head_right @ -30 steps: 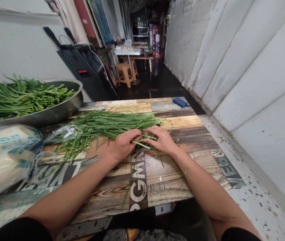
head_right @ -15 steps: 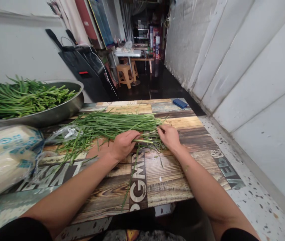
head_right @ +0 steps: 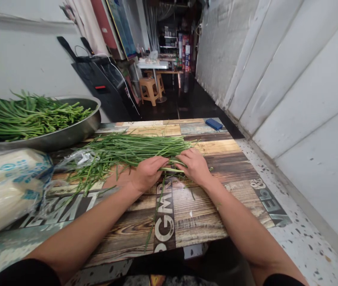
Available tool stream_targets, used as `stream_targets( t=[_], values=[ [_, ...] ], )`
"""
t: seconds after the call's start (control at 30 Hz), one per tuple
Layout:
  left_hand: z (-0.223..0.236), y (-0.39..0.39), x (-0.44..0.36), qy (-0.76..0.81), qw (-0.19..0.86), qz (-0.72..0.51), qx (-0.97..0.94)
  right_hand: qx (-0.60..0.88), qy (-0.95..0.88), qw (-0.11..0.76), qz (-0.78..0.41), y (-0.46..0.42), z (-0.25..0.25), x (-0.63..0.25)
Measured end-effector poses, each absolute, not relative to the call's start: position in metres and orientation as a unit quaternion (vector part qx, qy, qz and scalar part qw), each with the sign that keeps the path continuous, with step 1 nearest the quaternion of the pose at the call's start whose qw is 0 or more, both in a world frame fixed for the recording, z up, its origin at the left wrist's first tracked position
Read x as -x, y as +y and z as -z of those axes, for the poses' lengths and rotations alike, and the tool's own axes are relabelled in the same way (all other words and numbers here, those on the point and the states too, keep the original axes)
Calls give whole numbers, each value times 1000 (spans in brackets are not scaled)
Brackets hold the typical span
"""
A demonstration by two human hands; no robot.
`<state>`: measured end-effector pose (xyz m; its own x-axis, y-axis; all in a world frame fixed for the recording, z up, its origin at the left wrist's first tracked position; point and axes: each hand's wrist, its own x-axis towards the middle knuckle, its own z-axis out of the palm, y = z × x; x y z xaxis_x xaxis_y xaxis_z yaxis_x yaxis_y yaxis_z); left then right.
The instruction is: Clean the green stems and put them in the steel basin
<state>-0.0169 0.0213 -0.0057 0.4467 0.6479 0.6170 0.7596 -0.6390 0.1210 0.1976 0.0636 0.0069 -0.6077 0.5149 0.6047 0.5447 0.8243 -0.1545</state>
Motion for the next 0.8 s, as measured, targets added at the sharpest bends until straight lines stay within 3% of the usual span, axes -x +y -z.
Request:
stream_targets(
  t=[0.17,0.33,0.5,0.67,0.8],
  values=[
    [5,21,17,-402,70,334,849,293,-893,335,-68,66,-2,-196],
    [5,20,14,-394,50,372,839,354,-754,438,-338,53,-6,-183],
    [4,19,12,-393,35,377,838,406,-539,481,-560,50,-6,-173],
    [6,20,14,-409,51,384,826,427,-445,556,-558,68,-12,-191],
    [6,20,13,-417,54,370,828,495,-494,537,-471,76,-14,-206]
  ],
)
